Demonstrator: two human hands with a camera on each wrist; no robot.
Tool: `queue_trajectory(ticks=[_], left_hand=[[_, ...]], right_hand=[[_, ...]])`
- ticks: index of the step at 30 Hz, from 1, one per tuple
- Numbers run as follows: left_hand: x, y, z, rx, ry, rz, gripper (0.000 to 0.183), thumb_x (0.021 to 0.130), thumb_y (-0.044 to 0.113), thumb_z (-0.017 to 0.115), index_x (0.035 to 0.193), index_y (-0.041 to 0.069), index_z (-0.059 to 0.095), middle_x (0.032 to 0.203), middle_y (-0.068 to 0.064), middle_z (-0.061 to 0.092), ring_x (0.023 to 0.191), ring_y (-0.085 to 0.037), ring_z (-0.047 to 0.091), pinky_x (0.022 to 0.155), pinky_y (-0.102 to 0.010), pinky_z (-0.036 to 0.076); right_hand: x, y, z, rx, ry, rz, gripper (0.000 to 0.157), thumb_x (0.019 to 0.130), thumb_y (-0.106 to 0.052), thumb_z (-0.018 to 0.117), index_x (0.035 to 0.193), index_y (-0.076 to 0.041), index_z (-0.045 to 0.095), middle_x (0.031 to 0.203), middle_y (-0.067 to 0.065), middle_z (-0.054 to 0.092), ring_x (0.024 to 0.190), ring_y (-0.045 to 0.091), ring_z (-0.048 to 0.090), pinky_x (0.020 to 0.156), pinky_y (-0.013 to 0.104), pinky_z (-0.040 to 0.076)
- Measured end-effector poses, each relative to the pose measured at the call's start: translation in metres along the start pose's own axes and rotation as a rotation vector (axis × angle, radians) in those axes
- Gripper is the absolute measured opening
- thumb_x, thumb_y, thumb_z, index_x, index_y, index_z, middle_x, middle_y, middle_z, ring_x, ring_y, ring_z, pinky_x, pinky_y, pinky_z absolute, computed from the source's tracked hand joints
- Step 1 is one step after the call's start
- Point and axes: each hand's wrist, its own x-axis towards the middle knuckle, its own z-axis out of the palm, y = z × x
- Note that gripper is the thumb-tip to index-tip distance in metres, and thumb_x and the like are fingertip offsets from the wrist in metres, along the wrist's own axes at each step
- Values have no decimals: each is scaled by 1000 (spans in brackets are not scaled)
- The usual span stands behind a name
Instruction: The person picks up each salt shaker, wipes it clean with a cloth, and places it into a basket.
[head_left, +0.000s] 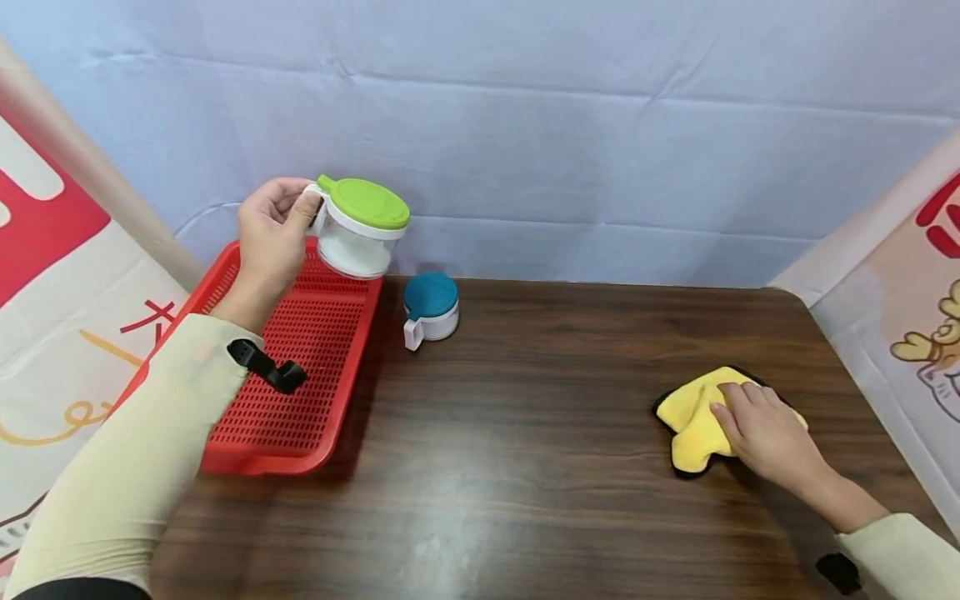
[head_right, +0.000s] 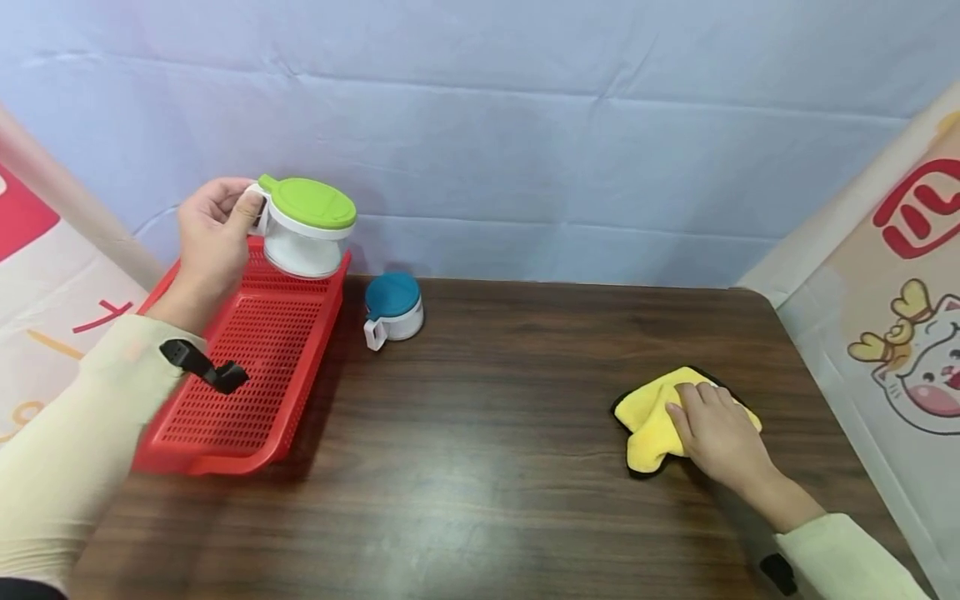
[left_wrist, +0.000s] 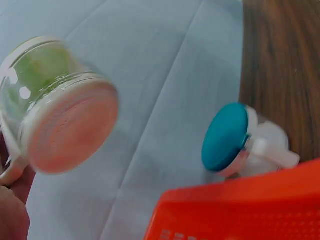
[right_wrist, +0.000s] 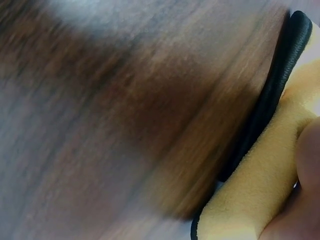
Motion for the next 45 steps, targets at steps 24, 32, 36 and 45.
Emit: queue_trajectory(ticks=[24,32,36,45], left_hand=[[14,-65,-61,62,-73,-173,11,100,2,61,99,9,69,87,11,72,81,-2,65,73,-11,52],[11,-91,-77,56,-92,-263,14,102,3,59,100,13,68,87,13,71,82,-1,63,72,-11,51],[7,-98,-79,90,-127,-292,13,103,6,59,99,15,67,86,14,71,81,1,63,71,-11,51],[-5,-97,-80,110,-192,-365,11,104,5,57,101,13,64,85,14,70,81,0,63,73,-12,51]], right_hand=[[2,-1,-1,-11,-8,8,22,100,-6,61,112,12,55,91,24,57,83,43,55,72,58,46],[3,-2,-1,-11,-22,23,23,100,-6,61,113,12,55,92,24,58,84,44,56,71,58,47],[3,-2,-2,-13,-29,31,23,100,-6,60,113,11,55,92,25,57,84,45,56,71,58,47],[1,-2,-3,-14,-40,43,23,100,-6,61,113,12,55,92,24,57,84,44,56,70,58,47]])
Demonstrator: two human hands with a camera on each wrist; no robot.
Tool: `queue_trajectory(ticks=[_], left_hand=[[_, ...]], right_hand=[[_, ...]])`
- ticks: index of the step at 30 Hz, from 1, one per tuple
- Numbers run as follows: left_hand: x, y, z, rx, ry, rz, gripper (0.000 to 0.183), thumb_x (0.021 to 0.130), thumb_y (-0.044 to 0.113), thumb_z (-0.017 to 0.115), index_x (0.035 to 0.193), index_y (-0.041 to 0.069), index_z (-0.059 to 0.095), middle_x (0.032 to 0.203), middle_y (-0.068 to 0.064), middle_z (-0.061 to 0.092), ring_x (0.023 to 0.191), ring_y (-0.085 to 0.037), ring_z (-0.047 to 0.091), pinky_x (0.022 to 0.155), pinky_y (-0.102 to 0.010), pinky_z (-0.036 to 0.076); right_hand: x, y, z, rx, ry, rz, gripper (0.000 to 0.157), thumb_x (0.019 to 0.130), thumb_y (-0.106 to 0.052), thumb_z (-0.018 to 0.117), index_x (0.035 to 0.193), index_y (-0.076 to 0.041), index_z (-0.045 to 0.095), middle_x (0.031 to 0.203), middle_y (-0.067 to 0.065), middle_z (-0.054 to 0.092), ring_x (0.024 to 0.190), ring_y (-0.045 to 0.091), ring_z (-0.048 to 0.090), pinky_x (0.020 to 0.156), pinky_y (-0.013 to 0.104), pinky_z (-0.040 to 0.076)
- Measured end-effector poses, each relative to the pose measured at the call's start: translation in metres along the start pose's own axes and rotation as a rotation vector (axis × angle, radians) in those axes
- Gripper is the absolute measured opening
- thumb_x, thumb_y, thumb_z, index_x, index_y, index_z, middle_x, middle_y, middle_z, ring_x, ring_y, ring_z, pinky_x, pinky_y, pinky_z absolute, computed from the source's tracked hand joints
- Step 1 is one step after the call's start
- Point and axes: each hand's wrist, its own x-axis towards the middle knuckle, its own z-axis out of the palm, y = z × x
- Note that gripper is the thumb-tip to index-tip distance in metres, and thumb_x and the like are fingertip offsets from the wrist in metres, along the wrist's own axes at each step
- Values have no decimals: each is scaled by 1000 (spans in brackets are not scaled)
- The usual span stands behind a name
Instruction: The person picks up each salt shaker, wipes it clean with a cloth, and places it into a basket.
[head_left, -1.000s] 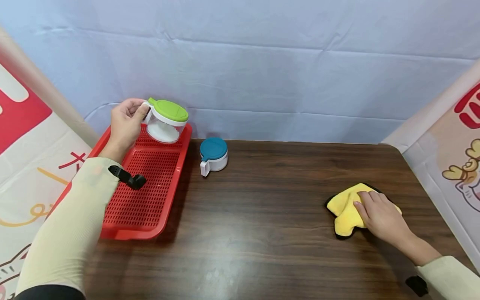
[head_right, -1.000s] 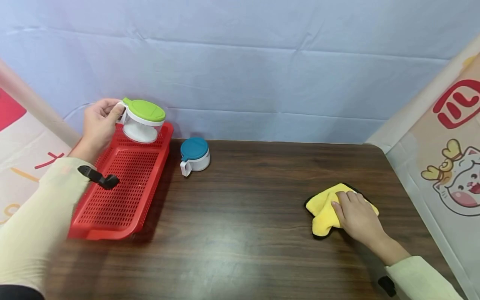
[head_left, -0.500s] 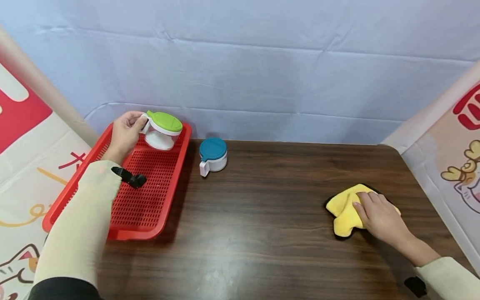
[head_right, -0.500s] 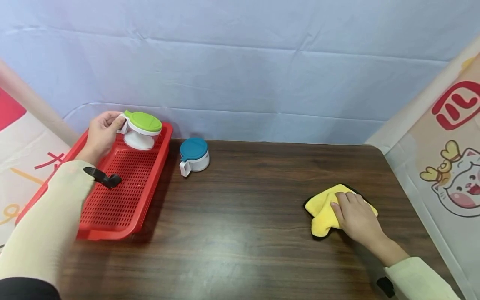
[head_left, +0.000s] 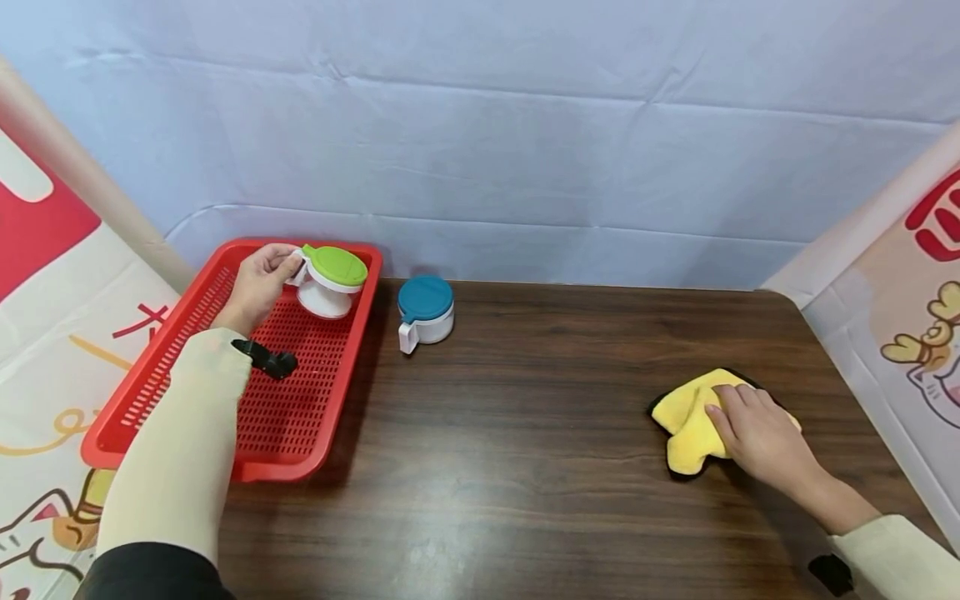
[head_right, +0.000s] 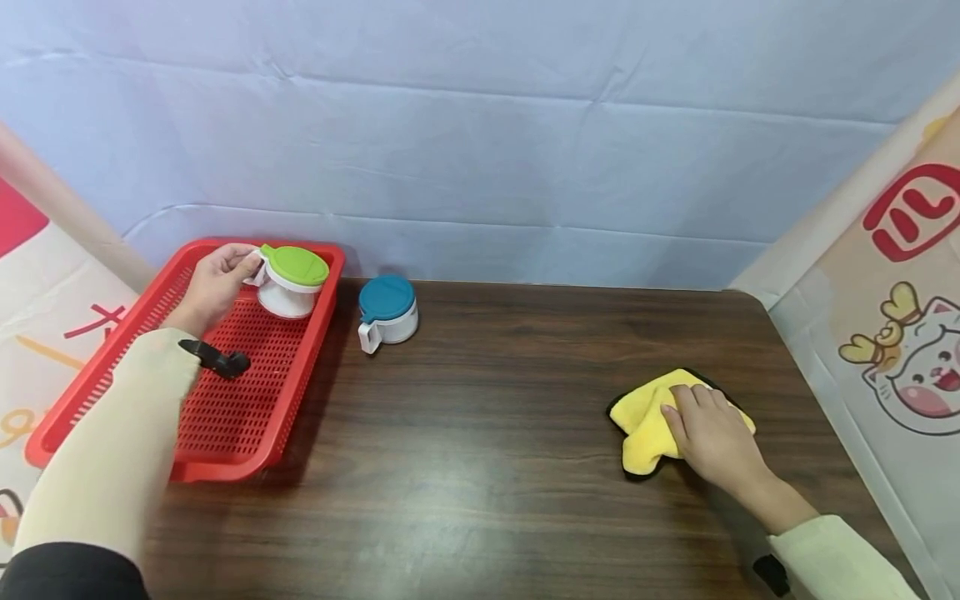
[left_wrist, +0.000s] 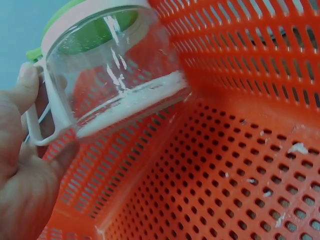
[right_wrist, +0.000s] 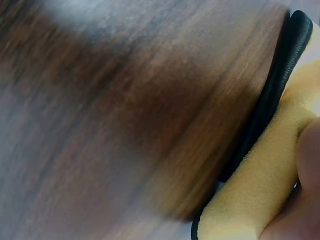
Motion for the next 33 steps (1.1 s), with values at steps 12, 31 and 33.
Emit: queue_trajectory(ticks=[12,31,33], left_hand=[[4,-40,-17,-42,-35,-70,11,106,10,53,105,17,62,88,17,69,84,1,62,76,-11,49],[-9,-54,-53,-109,-124,-247,11,106,15,51,115,19,55,99,18,68,93,5,64,86,-14,52],[-12,-54,-54,-117,-122,-262,11,106,15,52,116,17,55,99,18,68,93,4,64,85,-15,53]], right_hand=[[2,-1,-1,27,-33,29,24,102,-7,59,116,11,54,97,27,58,90,49,55,72,60,47],[2,0,-1,30,-36,37,23,102,-6,59,116,11,54,95,26,58,90,49,55,70,60,47],[2,0,-2,29,-38,40,23,102,-7,59,116,11,54,95,25,58,90,49,55,70,60,47]])
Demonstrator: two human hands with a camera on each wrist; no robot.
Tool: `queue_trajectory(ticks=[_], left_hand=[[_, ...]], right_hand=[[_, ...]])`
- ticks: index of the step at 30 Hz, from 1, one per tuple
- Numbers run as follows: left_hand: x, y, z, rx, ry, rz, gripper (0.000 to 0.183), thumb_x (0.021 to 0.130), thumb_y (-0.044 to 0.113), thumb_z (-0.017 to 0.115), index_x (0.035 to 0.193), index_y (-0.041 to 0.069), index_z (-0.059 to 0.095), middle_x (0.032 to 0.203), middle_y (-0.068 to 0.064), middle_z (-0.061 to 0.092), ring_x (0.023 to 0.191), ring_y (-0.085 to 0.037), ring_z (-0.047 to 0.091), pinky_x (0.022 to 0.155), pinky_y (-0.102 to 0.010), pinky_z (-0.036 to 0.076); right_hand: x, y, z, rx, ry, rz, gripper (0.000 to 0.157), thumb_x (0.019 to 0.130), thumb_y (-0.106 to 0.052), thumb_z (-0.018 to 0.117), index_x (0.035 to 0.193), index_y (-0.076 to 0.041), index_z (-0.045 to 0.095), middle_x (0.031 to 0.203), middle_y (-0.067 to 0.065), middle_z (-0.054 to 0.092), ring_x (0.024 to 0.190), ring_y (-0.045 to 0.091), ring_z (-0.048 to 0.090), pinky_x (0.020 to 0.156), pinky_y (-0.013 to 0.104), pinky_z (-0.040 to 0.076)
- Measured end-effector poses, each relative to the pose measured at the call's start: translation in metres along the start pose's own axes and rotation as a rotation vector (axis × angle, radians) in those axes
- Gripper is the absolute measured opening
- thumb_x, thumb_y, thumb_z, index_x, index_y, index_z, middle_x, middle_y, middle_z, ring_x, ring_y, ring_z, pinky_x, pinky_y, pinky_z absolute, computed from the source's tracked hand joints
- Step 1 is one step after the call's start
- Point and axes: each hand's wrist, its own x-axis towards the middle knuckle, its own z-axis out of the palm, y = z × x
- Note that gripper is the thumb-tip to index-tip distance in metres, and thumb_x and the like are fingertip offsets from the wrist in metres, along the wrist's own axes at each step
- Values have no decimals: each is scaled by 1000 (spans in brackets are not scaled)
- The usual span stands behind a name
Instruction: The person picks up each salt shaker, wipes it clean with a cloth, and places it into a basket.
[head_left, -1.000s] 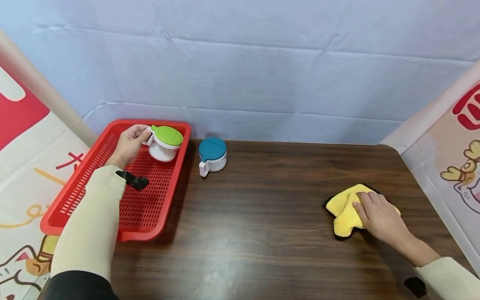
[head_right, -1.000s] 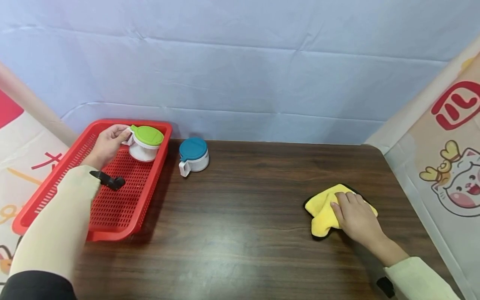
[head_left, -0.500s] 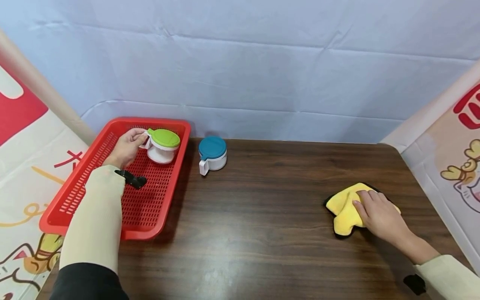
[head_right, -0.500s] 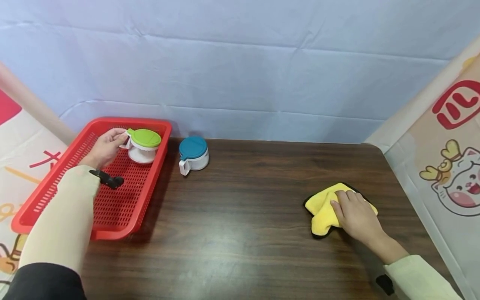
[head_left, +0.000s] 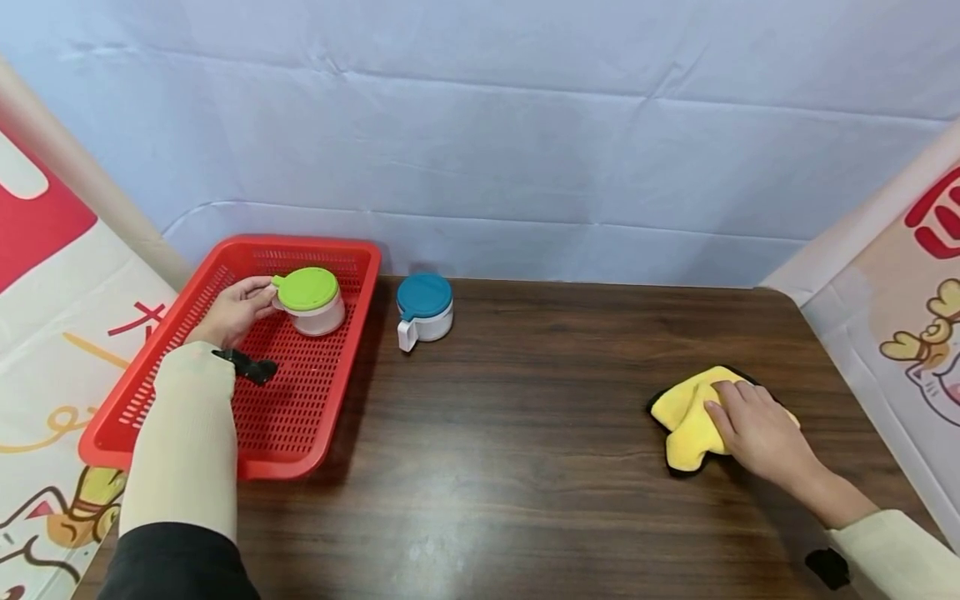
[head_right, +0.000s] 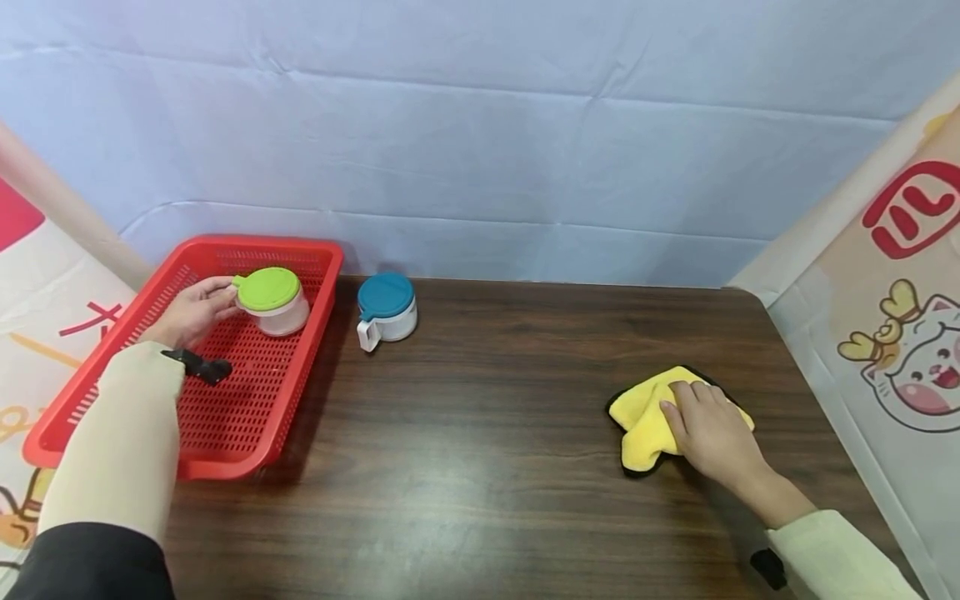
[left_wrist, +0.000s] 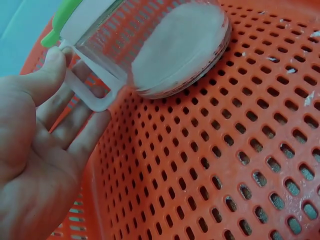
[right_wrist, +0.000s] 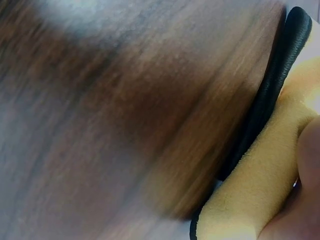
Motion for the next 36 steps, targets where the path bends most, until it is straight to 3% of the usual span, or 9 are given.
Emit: queue_trajectory(ticks=[17,29,36], left_hand=[[-2,-3,-2,-86,-31,-44,16,105,9,54,107,21,64,97,12,70,91,-2,66,83,-19,56],[-2,-4,3,-71,-149,10,19,104,7,54,107,20,68,101,10,70,96,-4,67,86,-21,56],[2,-1,8,-24,-151,-14,16,105,10,54,109,20,66,102,11,70,98,-4,66,88,-21,55]], right_hand=[[-1,-1,1,-8,17,-3,23,101,-7,60,115,11,55,94,25,58,88,48,56,69,60,47],[-1,1,2,-12,23,-9,24,100,-6,61,115,11,55,94,26,58,87,47,56,69,59,48],[-1,1,2,-8,22,-11,24,100,-6,61,115,11,54,92,24,58,86,46,56,70,58,47]])
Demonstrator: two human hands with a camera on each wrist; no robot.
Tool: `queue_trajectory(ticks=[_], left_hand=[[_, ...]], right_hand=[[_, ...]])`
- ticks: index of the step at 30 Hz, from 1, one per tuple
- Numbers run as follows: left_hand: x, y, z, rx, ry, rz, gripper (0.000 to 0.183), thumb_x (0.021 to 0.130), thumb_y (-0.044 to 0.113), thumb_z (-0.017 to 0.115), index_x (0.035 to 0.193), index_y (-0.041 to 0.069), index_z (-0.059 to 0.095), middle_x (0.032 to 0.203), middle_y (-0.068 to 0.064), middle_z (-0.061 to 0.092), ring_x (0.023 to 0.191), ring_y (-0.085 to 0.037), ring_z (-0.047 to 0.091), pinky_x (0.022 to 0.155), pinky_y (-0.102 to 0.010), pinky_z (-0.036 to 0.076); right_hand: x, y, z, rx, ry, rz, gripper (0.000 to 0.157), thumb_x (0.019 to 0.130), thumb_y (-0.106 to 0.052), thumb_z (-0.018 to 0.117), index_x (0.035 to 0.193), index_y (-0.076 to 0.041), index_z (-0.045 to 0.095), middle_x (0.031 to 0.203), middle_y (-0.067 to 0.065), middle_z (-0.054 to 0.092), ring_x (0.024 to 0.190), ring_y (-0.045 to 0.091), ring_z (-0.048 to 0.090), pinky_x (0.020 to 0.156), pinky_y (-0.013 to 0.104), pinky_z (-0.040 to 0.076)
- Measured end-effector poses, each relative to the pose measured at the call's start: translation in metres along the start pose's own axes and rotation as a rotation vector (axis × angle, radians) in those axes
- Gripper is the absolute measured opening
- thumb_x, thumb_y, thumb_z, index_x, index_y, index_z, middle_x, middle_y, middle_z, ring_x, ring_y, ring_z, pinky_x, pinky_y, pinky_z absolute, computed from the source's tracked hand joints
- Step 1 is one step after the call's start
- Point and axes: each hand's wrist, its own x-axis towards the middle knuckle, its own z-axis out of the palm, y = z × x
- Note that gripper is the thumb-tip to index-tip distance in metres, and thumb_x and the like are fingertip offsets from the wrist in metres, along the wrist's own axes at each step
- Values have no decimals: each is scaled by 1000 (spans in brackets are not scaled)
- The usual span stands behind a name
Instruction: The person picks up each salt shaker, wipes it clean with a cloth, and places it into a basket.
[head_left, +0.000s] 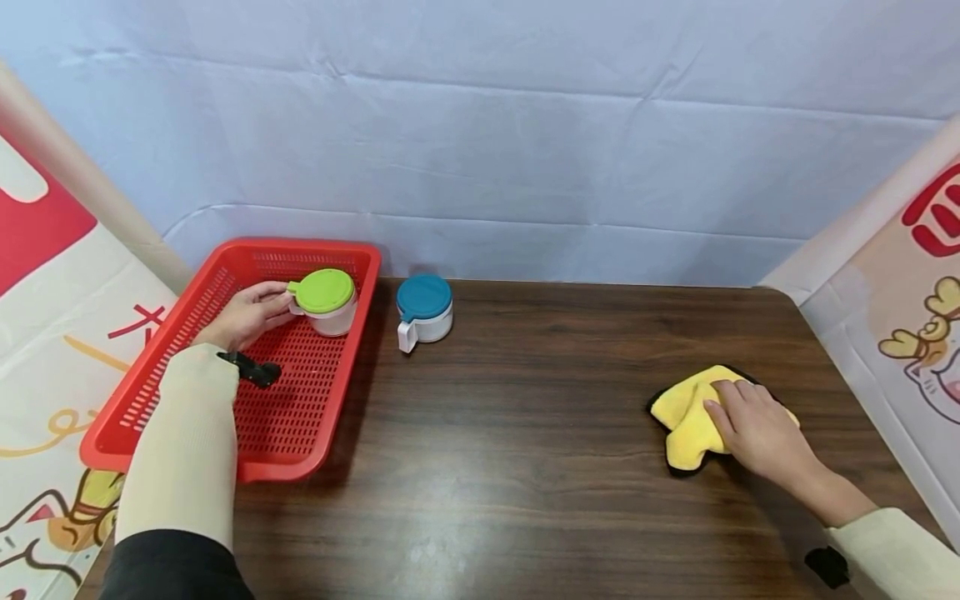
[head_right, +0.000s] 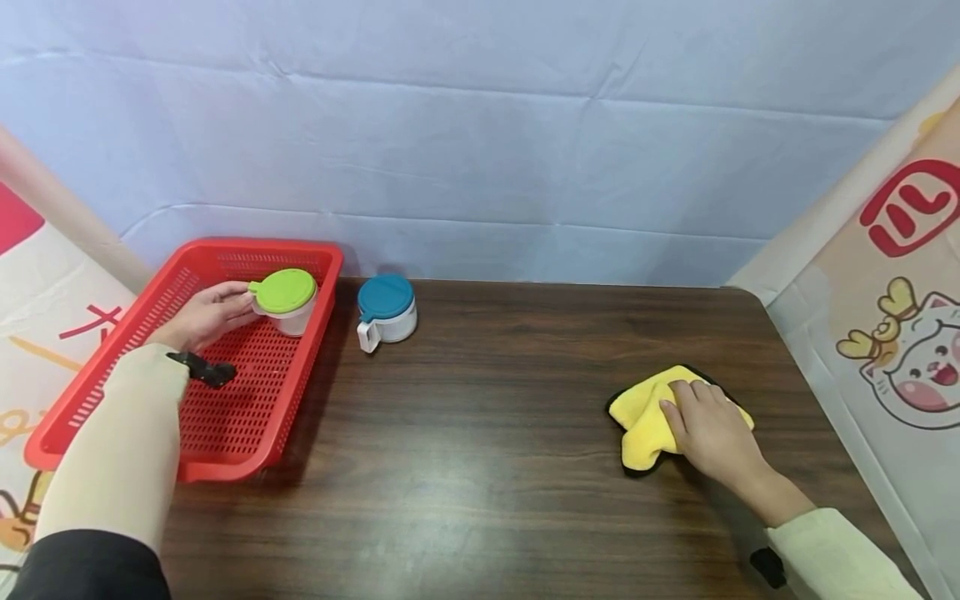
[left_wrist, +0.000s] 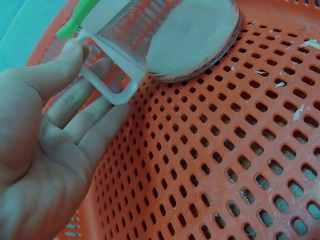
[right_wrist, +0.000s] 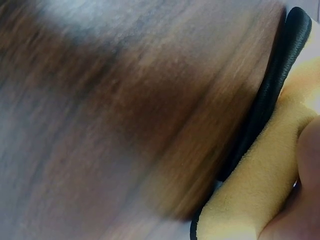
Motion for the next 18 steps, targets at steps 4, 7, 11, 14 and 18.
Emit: queue_trajectory(ticks=[4,7,11,14,18], left_hand=[[0,3,0,115,16,-36,14,107,15,53,119,15,58,103,15,68,101,-3,64,92,-24,54],[1,8,1,221,26,-74,25,108,21,52,129,9,51,104,18,65,103,-3,63,97,-28,53],[1,14,2,303,20,-116,43,109,24,49,143,0,40,104,20,62,104,-1,62,102,-33,51],[1,19,2,365,8,-157,55,109,27,48,152,-4,31,108,19,61,109,-2,61,108,-40,47],[0,27,2,480,-21,-207,64,110,32,46,156,-5,23,138,-10,58,133,-26,53,114,-52,37]], right_hand=[[0,0,0,3,-4,-2,24,100,-6,61,115,11,54,92,23,58,86,45,56,69,58,47],[0,1,0,4,-5,-1,23,101,-6,60,115,11,54,91,22,57,85,45,55,69,58,47],[1,0,-1,5,-2,-7,23,100,-6,60,115,11,54,91,22,57,85,45,55,70,58,47],[1,0,-1,7,0,-9,23,100,-5,61,115,11,54,92,23,58,86,45,56,70,58,47],[1,0,-1,7,-1,-9,23,100,-6,60,114,11,54,90,22,57,84,44,55,69,58,46]])
